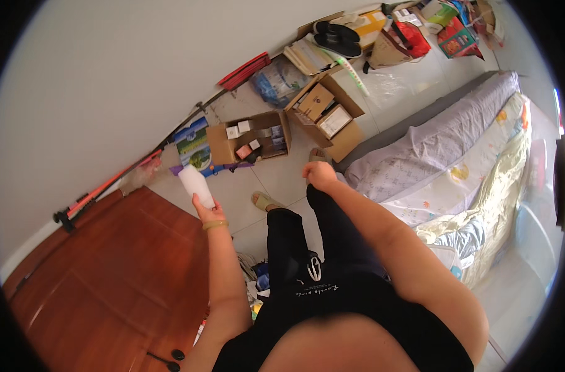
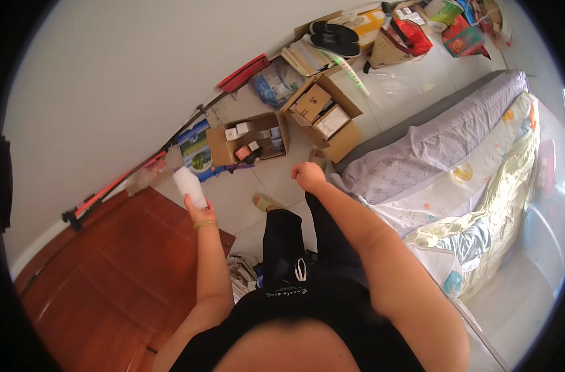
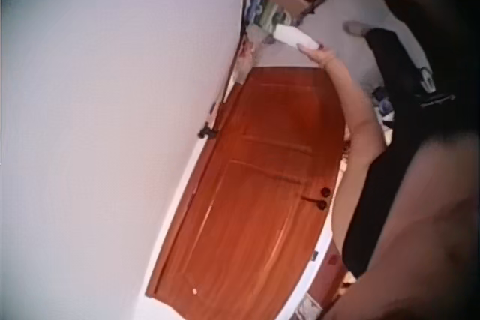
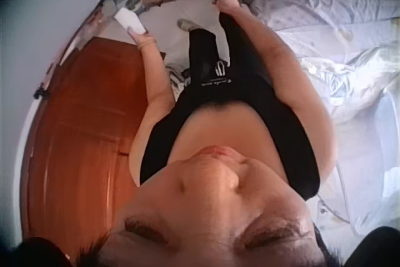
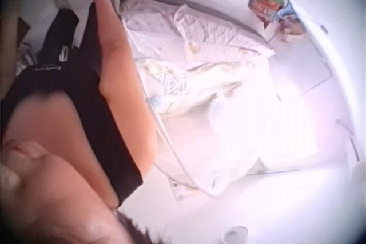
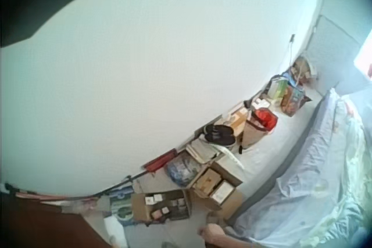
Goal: The person walks through a cluttered room, picks up a plastic bag and a roll of paper towels, and disposes of the bag in a trash bin. They then sit on the floor and sort through small boxes and items in a cardboard box, picking them up and placing them back.
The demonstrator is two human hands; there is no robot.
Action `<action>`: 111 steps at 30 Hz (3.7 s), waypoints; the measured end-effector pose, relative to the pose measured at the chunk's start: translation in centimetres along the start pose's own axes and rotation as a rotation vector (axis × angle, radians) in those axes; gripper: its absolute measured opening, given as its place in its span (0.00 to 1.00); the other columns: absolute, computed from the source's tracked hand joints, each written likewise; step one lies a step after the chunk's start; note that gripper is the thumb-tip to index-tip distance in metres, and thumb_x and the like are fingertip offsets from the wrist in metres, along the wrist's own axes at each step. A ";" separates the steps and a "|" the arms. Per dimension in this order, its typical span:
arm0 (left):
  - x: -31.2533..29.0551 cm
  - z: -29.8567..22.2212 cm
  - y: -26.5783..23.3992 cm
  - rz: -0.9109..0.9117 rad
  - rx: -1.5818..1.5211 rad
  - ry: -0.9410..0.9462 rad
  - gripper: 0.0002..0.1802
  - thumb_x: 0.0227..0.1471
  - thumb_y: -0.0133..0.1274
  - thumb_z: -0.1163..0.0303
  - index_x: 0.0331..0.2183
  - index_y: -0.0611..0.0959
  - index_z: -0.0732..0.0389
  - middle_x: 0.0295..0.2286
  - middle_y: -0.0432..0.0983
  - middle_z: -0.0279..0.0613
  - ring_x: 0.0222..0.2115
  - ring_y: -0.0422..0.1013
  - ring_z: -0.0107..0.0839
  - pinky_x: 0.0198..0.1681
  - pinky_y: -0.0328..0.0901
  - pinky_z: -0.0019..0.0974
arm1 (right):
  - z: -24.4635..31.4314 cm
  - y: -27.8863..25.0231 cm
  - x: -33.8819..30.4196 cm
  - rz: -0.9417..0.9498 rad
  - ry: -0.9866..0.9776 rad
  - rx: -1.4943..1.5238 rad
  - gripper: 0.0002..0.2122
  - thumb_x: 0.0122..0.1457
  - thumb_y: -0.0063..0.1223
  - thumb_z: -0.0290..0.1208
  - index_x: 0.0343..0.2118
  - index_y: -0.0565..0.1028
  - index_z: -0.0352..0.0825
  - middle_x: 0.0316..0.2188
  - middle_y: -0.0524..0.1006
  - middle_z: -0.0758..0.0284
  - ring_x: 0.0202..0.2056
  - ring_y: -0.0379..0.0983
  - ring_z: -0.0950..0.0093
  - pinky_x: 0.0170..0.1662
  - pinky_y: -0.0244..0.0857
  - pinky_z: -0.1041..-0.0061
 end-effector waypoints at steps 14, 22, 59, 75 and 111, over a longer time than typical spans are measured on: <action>18.9 5.2 -0.5 0.175 -0.058 0.478 0.31 0.46 0.54 0.59 0.49 0.60 0.56 0.44 0.64 0.37 0.41 0.62 0.31 0.42 0.58 0.35 | -7.2 17.2 20.5 0.052 -0.056 -0.665 0.22 0.42 0.60 0.36 0.43 0.70 0.41 0.42 0.69 0.63 0.39 0.71 0.61 0.39 0.68 0.64; 27.8 5.6 4.7 0.457 -0.303 0.471 0.29 0.48 0.53 0.58 0.49 0.64 0.58 0.43 0.67 0.39 0.42 0.65 0.33 0.41 0.60 0.35 | -12.0 23.8 33.9 0.022 -0.196 -0.934 0.27 0.39 0.64 0.37 0.43 0.66 0.37 0.42 0.66 0.61 0.37 0.73 0.61 0.37 0.69 0.64; 32.4 5.8 7.3 0.583 -0.018 0.498 0.34 0.44 0.57 0.57 0.49 0.61 0.59 0.42 0.64 0.40 0.40 0.62 0.29 0.40 0.59 0.33 | -10.5 21.1 35.5 0.177 -0.305 -1.228 0.11 0.46 0.53 0.29 0.35 0.76 0.39 0.34 0.77 0.60 0.38 0.74 0.62 0.37 0.70 0.65; 33.8 5.9 6.5 0.599 0.005 0.456 0.32 0.45 0.56 0.57 0.49 0.62 0.58 0.42 0.65 0.38 0.40 0.62 0.28 0.40 0.59 0.33 | -17.4 30.6 32.3 0.292 -0.797 -1.386 0.07 0.50 0.46 0.34 0.26 0.78 0.44 0.36 0.67 0.66 0.36 0.70 0.66 0.34 0.66 0.67; 33.0 6.8 7.9 0.599 0.014 0.443 0.20 0.47 0.55 0.58 0.41 0.70 0.54 0.39 0.70 0.36 0.39 0.65 0.28 0.39 0.60 0.33 | -11.3 21.6 37.6 -0.054 -0.222 -0.889 0.21 0.41 0.57 0.40 0.36 0.68 0.34 0.27 0.76 0.57 0.32 0.74 0.59 0.35 0.68 0.61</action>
Point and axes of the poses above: each hand's wrist, its own x-axis towards the middle knuckle, its own y-axis out of the palm, z = x × y, the point moved 6 cm from there along x, towards the middle knuckle
